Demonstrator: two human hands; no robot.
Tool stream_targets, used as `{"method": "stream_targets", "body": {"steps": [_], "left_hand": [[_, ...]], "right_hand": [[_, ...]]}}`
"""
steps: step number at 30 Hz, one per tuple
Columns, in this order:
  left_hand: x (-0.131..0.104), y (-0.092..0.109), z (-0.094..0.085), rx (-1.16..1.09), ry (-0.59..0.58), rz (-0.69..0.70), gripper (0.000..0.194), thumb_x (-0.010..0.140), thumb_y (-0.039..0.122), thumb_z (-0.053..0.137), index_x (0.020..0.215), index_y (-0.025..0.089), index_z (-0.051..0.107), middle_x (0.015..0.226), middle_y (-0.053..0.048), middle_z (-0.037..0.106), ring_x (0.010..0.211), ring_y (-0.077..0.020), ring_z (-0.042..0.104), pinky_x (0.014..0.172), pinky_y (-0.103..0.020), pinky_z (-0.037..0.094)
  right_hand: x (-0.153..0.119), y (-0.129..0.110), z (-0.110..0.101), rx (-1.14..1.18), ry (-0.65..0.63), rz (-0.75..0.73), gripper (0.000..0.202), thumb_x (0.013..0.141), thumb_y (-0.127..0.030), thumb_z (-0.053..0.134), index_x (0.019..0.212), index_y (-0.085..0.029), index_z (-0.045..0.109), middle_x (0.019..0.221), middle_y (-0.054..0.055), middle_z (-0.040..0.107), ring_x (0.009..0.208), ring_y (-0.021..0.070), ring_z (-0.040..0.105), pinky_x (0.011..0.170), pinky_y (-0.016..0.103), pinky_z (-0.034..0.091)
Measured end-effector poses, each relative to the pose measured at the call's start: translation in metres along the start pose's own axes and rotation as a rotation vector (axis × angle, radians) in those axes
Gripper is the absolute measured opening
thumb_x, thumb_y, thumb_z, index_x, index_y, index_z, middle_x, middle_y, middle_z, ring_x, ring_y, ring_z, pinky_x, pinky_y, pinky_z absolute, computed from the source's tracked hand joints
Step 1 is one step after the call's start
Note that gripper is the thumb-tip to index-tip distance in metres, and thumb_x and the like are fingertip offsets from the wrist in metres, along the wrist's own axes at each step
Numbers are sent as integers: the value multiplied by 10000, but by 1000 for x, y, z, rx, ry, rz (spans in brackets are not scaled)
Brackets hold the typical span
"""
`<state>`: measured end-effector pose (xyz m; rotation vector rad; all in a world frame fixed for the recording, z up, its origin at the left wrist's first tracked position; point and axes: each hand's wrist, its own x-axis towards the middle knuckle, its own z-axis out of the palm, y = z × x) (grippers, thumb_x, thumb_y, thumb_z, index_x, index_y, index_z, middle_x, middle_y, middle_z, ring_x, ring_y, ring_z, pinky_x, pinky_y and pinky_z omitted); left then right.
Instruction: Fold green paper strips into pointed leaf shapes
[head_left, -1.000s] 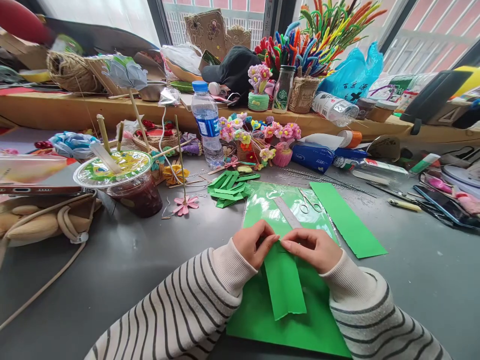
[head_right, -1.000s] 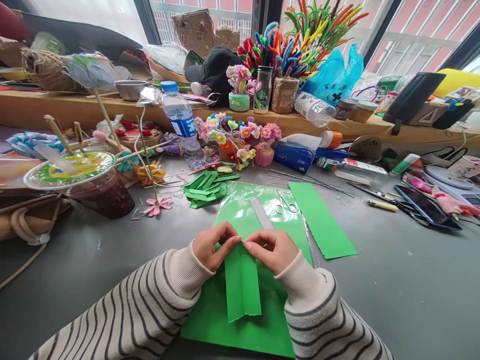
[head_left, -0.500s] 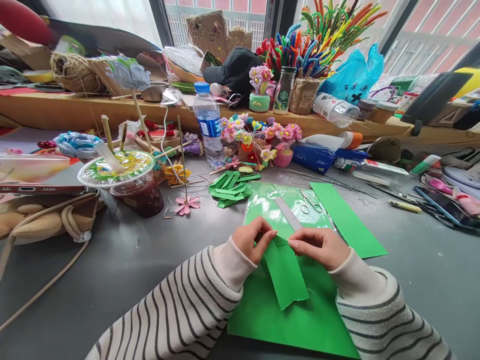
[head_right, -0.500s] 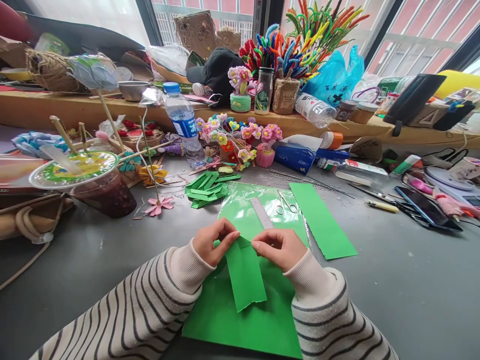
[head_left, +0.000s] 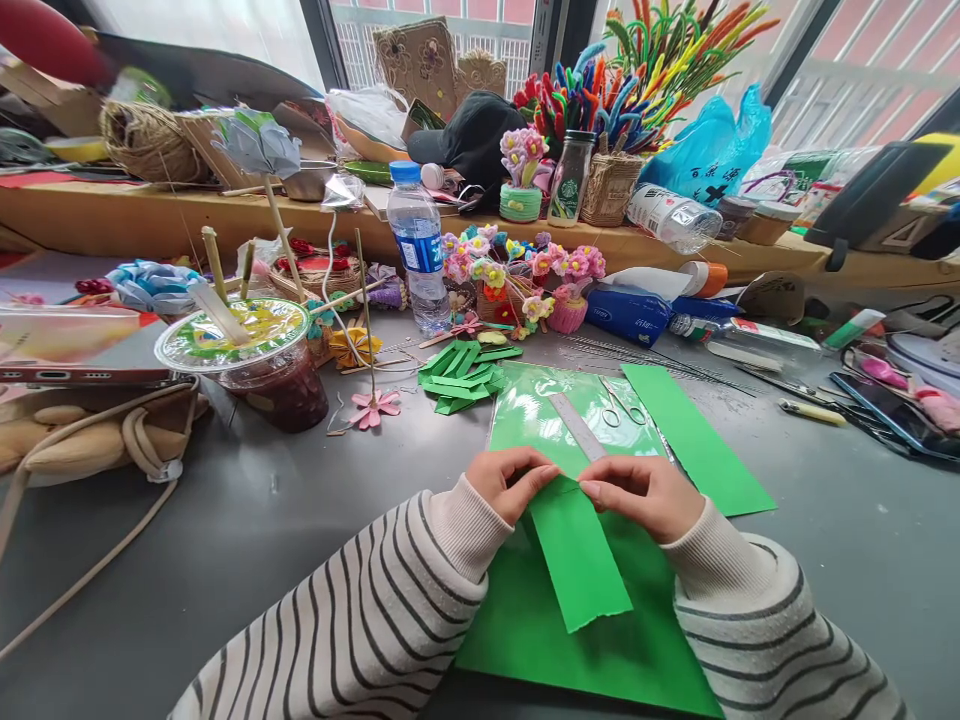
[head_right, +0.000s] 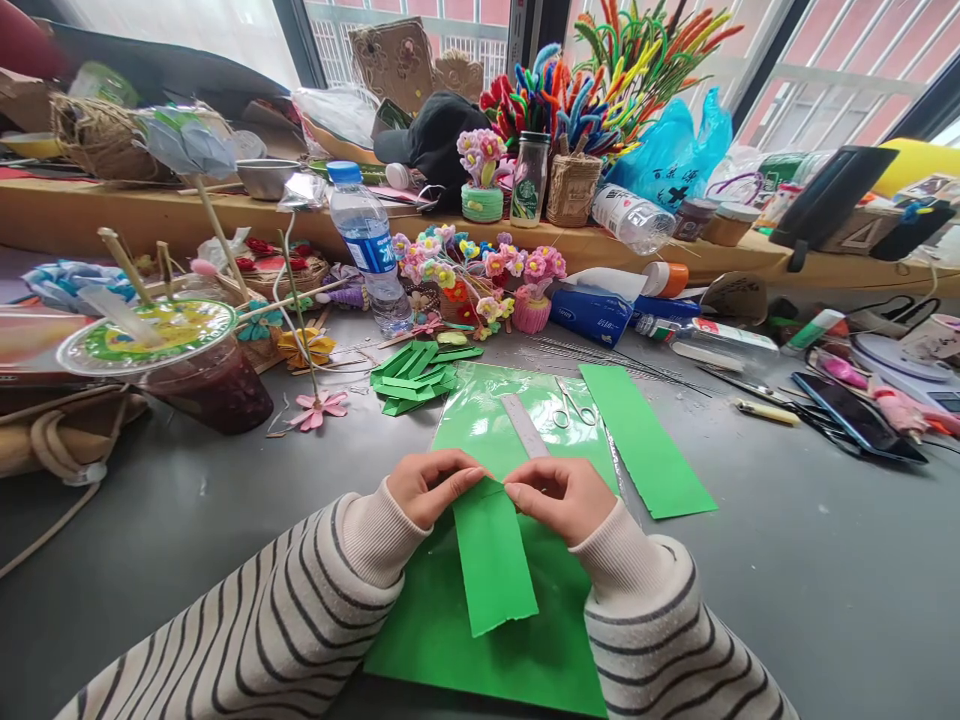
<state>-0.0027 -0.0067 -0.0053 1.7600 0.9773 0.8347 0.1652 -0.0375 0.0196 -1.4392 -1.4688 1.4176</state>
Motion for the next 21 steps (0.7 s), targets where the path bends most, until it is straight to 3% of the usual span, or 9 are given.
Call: {"method": "stream_targets", "body": {"steps": [8, 12, 15, 18, 21], "left_hand": [[-1, -1, -2, 61, 1, 10, 275, 695, 340, 447, 675, 119, 610, 600, -48, 607, 530, -111, 504, 494, -210, 393], [-1, -2, -1, 105, -8, 9, 285, 672, 358, 472, 641, 109, 608, 482, -21, 546, 404, -66, 393, 378, -185, 308], [-1, -1, 0, 67, 7, -4, 277, 645, 363, 501, 607, 105, 596, 446, -3, 513, 366, -44, 335, 335, -171, 260], [-1, 0, 0, 25, 26, -16, 271, 626, 365, 525, 603, 101, 580, 431, 7, 494, 367, -41, 336, 336, -168, 276], [-1, 0, 1, -88, 57, -18, 250, 609, 341, 556, 671, 100, 563, 503, -12, 540, 427, -68, 438, 409, -187, 379]], "right_hand": [[0, 3, -6, 32, -42, 6, 104, 642, -235, 542, 681, -151, 590, 593, 4, 586, 576, 119, 543, 571, 231, 436], [-1, 1, -4, 26, -7, -30, 148, 671, -279, 509, 700, -150, 575, 639, 17, 582, 611, 122, 543, 584, 232, 431], [0, -2, 4, -79, 2, -33, 193, 652, -325, 530, 676, -138, 571, 581, 2, 534, 544, 111, 495, 506, 221, 401], [1, -2, 11, -102, 41, -46, 215, 632, -346, 547, 636, -132, 550, 564, -1, 505, 504, 102, 456, 468, 223, 374], [1, 0, 11, -78, 105, -65, 212, 639, -344, 542, 626, -133, 531, 554, -8, 490, 499, 95, 449, 476, 222, 380]]}}
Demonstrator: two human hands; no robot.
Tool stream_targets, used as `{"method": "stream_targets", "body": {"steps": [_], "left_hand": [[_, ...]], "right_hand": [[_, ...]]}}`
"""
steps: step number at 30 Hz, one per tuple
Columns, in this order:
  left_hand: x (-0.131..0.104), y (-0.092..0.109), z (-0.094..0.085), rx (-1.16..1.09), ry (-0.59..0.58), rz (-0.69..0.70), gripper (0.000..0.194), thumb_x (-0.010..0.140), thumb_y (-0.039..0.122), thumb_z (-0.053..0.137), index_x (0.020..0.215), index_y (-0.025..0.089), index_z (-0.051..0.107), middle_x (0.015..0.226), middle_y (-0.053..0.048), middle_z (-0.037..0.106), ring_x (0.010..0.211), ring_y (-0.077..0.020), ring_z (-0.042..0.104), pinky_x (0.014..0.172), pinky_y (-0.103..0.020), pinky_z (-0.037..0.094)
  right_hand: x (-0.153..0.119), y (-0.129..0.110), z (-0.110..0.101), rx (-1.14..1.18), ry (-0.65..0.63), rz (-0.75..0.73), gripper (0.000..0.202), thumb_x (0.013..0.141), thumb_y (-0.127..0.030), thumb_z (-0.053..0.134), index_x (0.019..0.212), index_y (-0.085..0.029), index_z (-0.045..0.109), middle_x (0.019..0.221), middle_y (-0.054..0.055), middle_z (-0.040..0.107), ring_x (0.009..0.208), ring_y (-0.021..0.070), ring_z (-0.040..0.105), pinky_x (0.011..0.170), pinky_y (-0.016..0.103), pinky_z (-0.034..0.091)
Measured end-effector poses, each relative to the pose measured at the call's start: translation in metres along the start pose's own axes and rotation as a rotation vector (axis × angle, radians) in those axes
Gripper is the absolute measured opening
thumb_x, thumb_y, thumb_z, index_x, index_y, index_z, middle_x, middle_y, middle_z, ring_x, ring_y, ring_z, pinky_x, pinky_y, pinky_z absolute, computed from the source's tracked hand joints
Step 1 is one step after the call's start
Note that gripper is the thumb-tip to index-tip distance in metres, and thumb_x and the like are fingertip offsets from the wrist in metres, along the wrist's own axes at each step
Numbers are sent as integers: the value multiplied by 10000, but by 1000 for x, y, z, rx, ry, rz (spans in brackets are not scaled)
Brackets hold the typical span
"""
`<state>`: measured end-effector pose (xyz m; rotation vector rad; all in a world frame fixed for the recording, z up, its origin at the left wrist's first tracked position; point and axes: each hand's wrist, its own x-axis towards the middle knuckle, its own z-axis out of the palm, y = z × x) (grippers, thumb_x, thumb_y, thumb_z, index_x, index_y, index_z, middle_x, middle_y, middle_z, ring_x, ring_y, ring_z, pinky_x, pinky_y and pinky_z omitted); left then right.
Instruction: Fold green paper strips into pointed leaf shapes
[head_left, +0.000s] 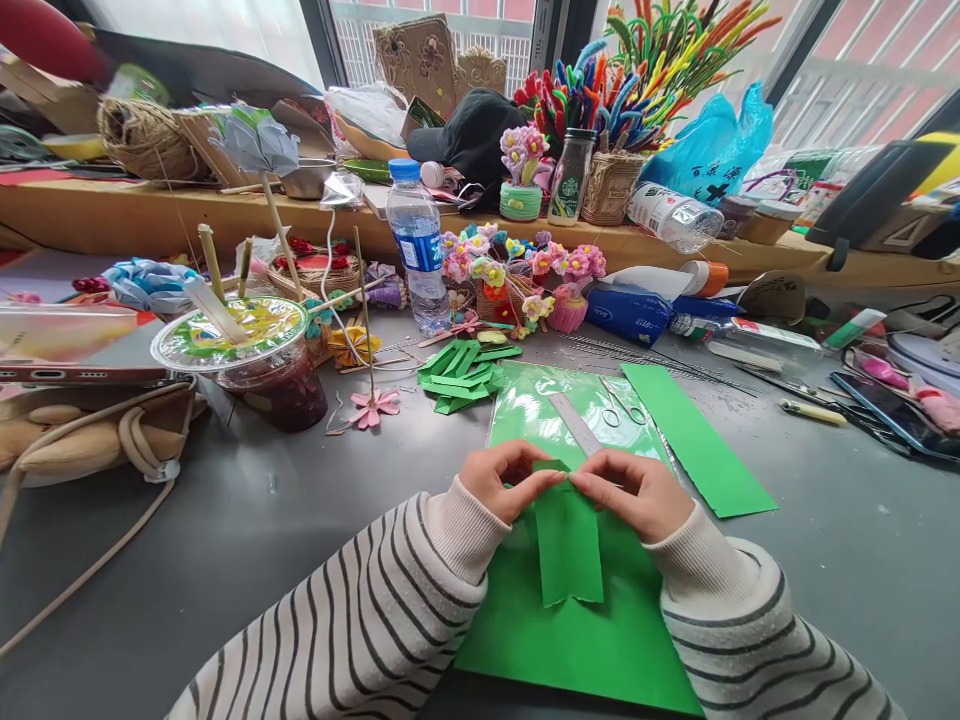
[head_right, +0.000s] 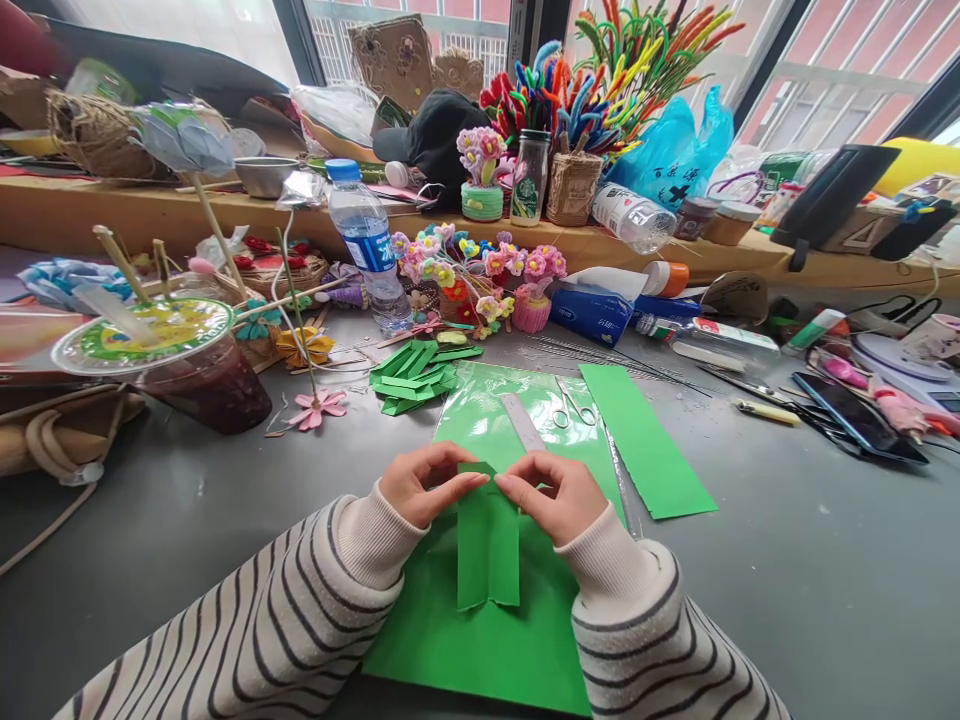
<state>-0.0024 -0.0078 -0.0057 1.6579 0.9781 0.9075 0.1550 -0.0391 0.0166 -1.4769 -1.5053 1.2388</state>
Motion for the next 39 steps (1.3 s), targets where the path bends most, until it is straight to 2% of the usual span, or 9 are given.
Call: {"method": "stream_targets", "body": {"steps": [5, 11, 18, 20, 25, 28, 33, 36, 39], "left_hand": [[-1, -3, 2, -98, 101, 5, 211, 610, 309, 561, 682, 110, 555, 590, -39, 586, 520, -112, 535, 511, -222, 461], [-2, 0, 1, 39, 36, 79, 173, 646, 277, 531, 708, 122, 575, 594, -33, 605, 507, -103, 541, 500, -205, 471], [-4, 10, -3, 102, 109, 303, 157, 657, 179, 524, 762, 132, 631, 688, -63, 630, 617, -128, 563, 600, -240, 465], [-3, 11, -2, -16, 100, 229, 154, 650, 207, 536, 734, 133, 641, 694, -66, 629, 639, -135, 561, 611, -244, 461], [2, 10, -1, -543, 57, -288, 210, 632, 327, 550, 673, 138, 631, 637, -24, 606, 588, -92, 553, 538, -177, 457], [6, 9, -3, -739, -36, -488, 221, 592, 349, 586, 641, 135, 608, 598, -7, 595, 555, -75, 549, 493, -140, 441], [9, 10, -6, -878, -284, -700, 382, 685, 447, 434, 613, 106, 590, 531, -23, 589, 466, -73, 539, 430, -144, 429], [7, 14, -5, -847, -401, -774, 450, 700, 484, 373, 680, 93, 595, 590, -59, 620, 553, -126, 581, 516, -207, 457], [5, 19, -5, -826, -499, -753, 479, 720, 475, 336, 771, 76, 595, 640, -96, 634, 640, -177, 596, 611, -273, 454]], "right_hand": [[1, 1, -3, 7, 32, -12, 205, 644, -346, 534, 628, -143, 531, 557, -10, 497, 503, 99, 461, 492, 225, 398], [2, 2, 1, 17, 47, -35, 198, 639, -340, 537, 680, -147, 555, 655, 24, 563, 608, 136, 516, 549, 240, 426], [2, 3, 0, 10, 75, -46, 180, 649, -306, 534, 688, -132, 564, 572, 2, 534, 532, 110, 487, 517, 232, 421], [2, 3, 2, 23, 97, -59, 170, 647, -302, 539, 681, -138, 564, 590, 10, 548, 543, 116, 494, 516, 235, 423], [-1, 2, 7, 86, 168, -184, 120, 648, -276, 542, 655, -158, 566, 622, 25, 577, 588, 137, 527, 550, 245, 438], [-3, -1, 8, 65, 172, -259, 96, 653, -252, 539, 646, -161, 571, 612, 25, 569, 580, 135, 523, 541, 241, 435], [-5, -4, 7, 18, 173, -325, 77, 667, -232, 526, 639, -171, 564, 587, 16, 544, 558, 127, 504, 508, 238, 414], [-5, -3, 7, -24, 167, -393, 79, 672, -224, 517, 637, -170, 564, 577, 16, 531, 547, 131, 495, 499, 253, 397], [-4, 0, 8, -52, 158, -440, 89, 673, -221, 511, 637, -163, 568, 557, 18, 520, 520, 131, 485, 491, 266, 388]]}}
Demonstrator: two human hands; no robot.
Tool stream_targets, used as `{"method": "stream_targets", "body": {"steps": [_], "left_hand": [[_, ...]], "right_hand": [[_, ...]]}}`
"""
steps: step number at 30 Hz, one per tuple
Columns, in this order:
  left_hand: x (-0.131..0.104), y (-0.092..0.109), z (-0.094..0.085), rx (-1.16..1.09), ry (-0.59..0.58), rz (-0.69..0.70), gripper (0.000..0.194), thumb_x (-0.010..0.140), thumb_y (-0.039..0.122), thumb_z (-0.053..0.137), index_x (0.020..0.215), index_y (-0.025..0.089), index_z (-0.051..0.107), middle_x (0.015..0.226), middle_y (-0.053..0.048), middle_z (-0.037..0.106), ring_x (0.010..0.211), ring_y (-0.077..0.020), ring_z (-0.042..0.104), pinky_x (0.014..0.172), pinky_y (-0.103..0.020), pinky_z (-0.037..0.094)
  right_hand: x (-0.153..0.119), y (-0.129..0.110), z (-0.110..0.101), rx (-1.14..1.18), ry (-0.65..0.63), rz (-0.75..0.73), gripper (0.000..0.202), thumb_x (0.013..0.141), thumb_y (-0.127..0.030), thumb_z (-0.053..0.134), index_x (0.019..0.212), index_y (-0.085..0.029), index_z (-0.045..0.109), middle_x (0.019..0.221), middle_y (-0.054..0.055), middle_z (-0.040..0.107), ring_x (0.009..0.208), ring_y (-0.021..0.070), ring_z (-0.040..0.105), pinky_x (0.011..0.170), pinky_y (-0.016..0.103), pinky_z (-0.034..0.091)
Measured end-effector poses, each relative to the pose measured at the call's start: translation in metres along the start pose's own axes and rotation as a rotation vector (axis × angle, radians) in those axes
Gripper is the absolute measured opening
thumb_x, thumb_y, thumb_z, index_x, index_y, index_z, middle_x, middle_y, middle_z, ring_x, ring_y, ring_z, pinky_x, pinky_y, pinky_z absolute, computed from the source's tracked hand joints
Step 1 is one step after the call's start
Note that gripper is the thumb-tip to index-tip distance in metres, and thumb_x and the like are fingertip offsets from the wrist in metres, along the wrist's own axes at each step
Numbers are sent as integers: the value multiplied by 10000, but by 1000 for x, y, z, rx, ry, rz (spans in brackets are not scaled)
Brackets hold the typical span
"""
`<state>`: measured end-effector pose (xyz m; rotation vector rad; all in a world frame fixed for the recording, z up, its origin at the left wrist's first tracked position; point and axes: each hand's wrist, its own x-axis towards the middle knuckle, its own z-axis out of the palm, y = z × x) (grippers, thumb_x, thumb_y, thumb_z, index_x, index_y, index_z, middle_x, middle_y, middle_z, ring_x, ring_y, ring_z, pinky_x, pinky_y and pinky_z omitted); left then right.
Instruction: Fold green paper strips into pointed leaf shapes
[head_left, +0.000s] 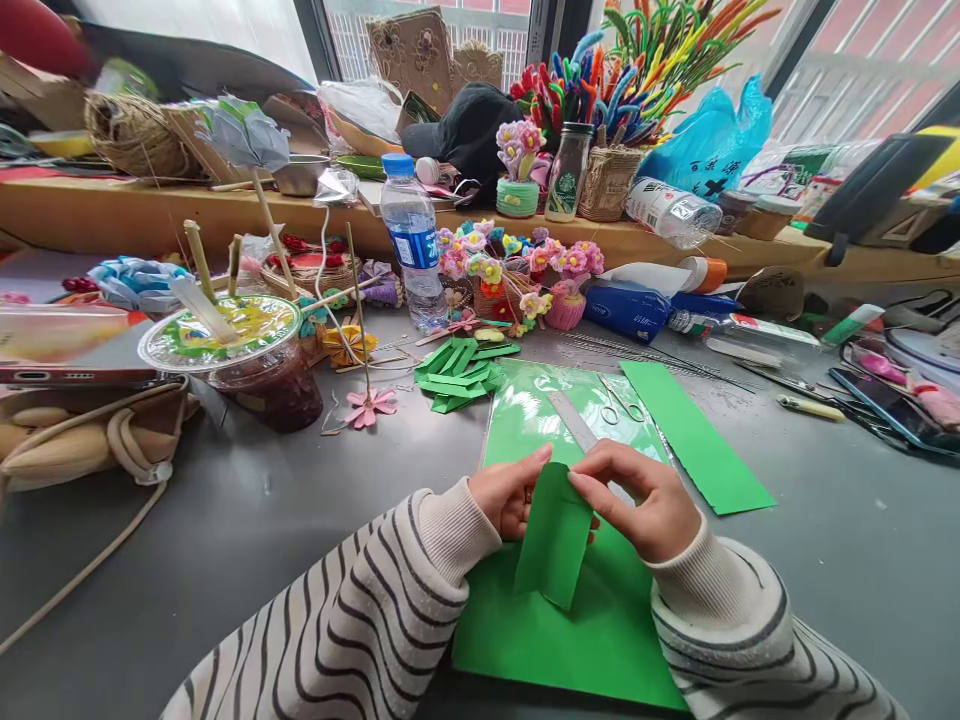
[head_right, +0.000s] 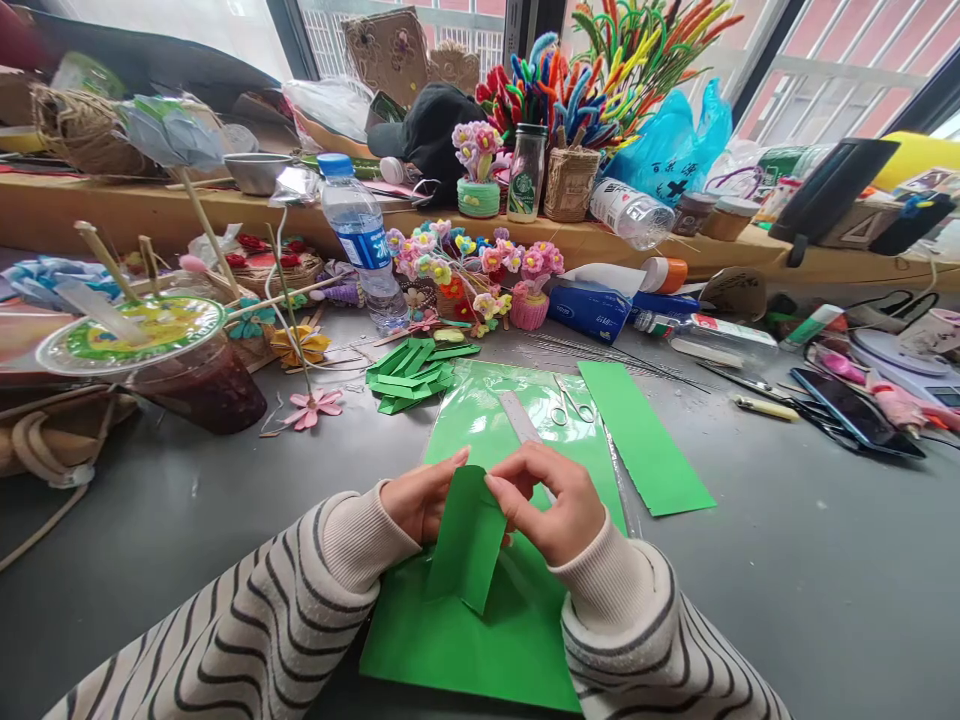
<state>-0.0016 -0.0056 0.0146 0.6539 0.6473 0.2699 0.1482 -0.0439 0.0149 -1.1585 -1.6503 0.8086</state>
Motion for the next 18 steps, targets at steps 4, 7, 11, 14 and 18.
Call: {"method": "stream_targets", "body": {"steps": [4, 7, 11, 14, 18], "left_hand": [[-5, 1, 3, 81, -39, 35, 440, 724, 438, 365, 824, 75, 591, 658, -104, 642, 686, -187, 594, 641, -276, 443], [-7, 2, 3, 104, -48, 53, 360, 742, 365, 386, 836, 83, 590, 650, -95, 645, 669, -167, 596, 619, -247, 443], [-6, 3, 2, 95, -28, 72, 295, 722, 326, 442, 790, 87, 602, 626, -78, 643, 637, -144, 594, 584, -211, 443], [-4, 2, 0, 70, 4, 53, 360, 665, 410, 484, 744, 82, 609, 597, -68, 634, 607, -147, 591, 561, -216, 445], [-2, 0, -2, 79, 12, 44, 385, 627, 420, 521, 748, 64, 607, 614, -90, 631, 618, -184, 589, 585, -275, 446]], "right_hand": [[0, 3, 0, -12, -13, -39, 87, 671, -220, 509, 643, -160, 566, 540, 13, 503, 489, 124, 463, 481, 274, 384], [0, 1, -1, -28, -39, -39, 83, 678, -213, 504, 641, -159, 555, 533, 6, 484, 481, 119, 445, 477, 274, 382], [0, -5, -4, -83, -93, -4, 79, 700, -195, 489, 649, -157, 535, 562, 8, 476, 524, 123, 447, 510, 274, 387], [1, -8, -4, -127, -113, -10, 73, 703, -184, 489, 655, -159, 537, 558, 4, 473, 528, 121, 440, 524, 274, 388], [0, -8, -3, -158, -115, -35, 75, 692, -174, 495, 633, -165, 540, 540, -2, 456, 512, 117, 427, 513, 271, 384]]}}
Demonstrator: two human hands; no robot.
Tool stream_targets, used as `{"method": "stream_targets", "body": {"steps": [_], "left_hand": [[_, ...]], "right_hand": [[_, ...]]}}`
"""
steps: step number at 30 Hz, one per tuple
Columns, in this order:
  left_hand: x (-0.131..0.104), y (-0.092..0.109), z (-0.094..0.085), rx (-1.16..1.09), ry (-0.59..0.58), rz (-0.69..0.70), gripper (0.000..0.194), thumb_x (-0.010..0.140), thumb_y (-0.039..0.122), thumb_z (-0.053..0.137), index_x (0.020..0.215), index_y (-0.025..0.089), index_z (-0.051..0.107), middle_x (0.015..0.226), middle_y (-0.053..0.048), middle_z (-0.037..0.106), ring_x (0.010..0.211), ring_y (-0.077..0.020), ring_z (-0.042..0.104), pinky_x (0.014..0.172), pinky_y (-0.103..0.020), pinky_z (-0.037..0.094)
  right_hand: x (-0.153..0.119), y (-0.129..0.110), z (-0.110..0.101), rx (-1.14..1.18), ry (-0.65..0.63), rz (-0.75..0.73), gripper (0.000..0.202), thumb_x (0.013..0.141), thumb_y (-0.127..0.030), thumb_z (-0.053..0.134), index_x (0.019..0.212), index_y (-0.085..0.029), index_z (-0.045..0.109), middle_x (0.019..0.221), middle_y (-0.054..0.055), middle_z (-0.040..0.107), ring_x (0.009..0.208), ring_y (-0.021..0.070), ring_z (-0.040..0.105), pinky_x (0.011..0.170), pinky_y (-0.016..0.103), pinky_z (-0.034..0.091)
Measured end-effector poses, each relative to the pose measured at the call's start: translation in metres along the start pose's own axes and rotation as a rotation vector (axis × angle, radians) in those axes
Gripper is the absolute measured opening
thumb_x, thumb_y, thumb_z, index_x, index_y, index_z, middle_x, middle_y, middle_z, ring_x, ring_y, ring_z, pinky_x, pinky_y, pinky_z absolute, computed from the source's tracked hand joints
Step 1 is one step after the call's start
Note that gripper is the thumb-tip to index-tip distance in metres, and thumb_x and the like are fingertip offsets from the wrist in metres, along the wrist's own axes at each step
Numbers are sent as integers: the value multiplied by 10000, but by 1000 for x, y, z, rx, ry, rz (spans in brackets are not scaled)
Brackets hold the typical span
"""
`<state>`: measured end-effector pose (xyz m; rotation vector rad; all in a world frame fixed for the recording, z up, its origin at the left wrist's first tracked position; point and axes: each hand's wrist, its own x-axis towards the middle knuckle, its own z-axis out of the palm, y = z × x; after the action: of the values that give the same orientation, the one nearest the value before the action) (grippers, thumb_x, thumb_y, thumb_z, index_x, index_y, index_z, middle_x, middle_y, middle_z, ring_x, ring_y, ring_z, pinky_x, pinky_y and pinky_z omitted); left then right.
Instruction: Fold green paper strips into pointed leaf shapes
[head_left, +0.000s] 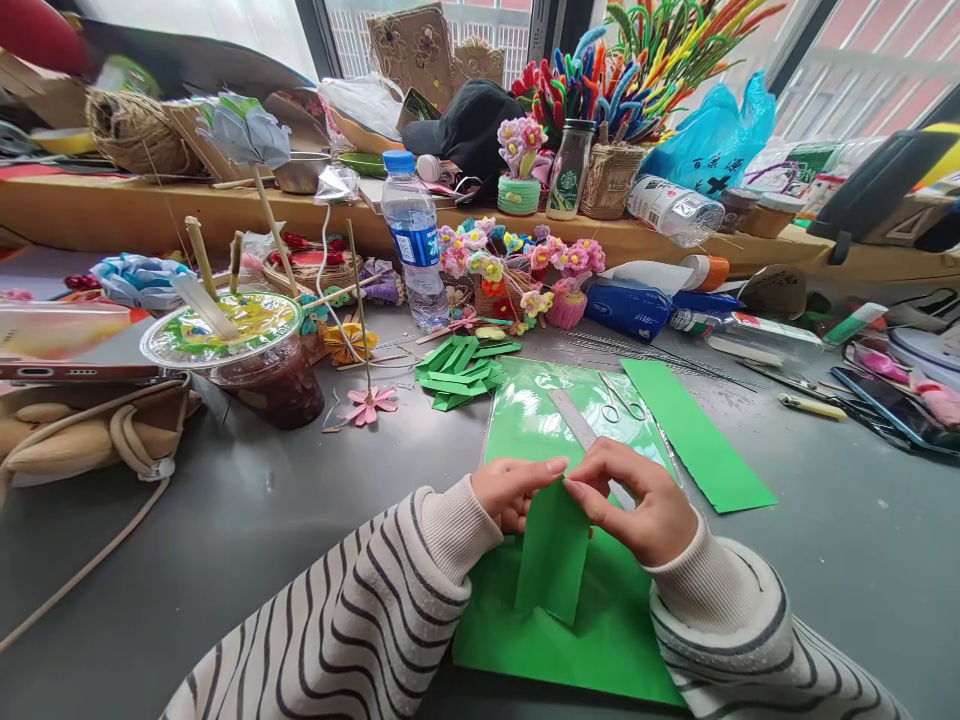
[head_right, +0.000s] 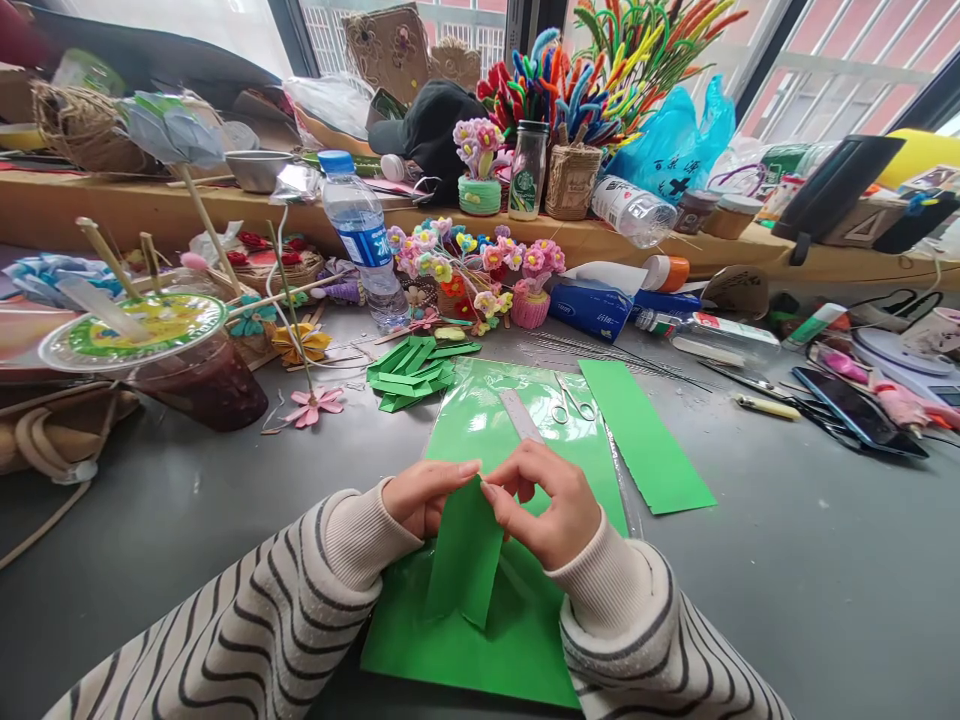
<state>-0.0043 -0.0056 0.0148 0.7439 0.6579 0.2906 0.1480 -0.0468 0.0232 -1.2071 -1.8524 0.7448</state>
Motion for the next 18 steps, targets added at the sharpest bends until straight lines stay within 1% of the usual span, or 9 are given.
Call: {"method": "stream_targets", "body": {"steps": [3, 6, 9, 12, 15, 18], "left_hand": [[0, -2, 0, -30, -40, 31, 304, 625, 340, 556, 736, 63, 611, 622, -93, 633, 632, -196, 589, 616, -308, 442], [1, -5, 0, -87, -38, 62, 233, 601, 278, 594, 711, 74, 617, 604, -74, 633, 623, -185, 587, 646, -319, 434], [5, -9, -2, -82, 12, 83, 238, 562, 282, 626, 690, 81, 627, 591, -65, 630, 598, -181, 583, 641, -326, 427], [9, -13, -5, -44, 87, 73, 291, 521, 321, 644, 701, 92, 635, 540, -50, 613, 551, -178, 572, 588, -319, 422], [10, -14, -6, 16, 158, 67, 323, 490, 349, 651, 690, 96, 644, 479, -34, 582, 505, -161, 552, 518, -278, 404], [8, -13, -3, 91, 214, 93, 311, 477, 359, 654, 643, 96, 647, 446, -21, 559, 432, -120, 507, 437, -233, 359]], "right_hand": [[-1, 2, 0, 3, 3, 4, 70, 687, -176, 501, 628, -163, 536, 546, -3, 445, 506, 114, 417, 505, 267, 379], [-1, 4, 0, 16, 14, 41, 68, 693, -199, 503, 652, -164, 543, 558, -6, 431, 519, 116, 418, 520, 270, 378], [1, 6, -1, 50, 6, 87, 89, 696, -217, 502, 647, -157, 545, 558, -5, 428, 527, 120, 432, 527, 273, 377], [2, 8, -2, 105, -5, 123, 103, 690, -233, 508, 642, -150, 543, 578, 6, 448, 546, 128, 458, 516, 269, 378], [1, 9, -3, 147, -9, 155, 115, 687, -248, 511, 637, -150, 543, 592, 13, 466, 568, 134, 470, 510, 262, 377], [1, 9, -3, 178, -9, 181, 122, 685, -258, 513, 639, -149, 544, 598, 16, 477, 574, 134, 475, 506, 256, 379]]}}
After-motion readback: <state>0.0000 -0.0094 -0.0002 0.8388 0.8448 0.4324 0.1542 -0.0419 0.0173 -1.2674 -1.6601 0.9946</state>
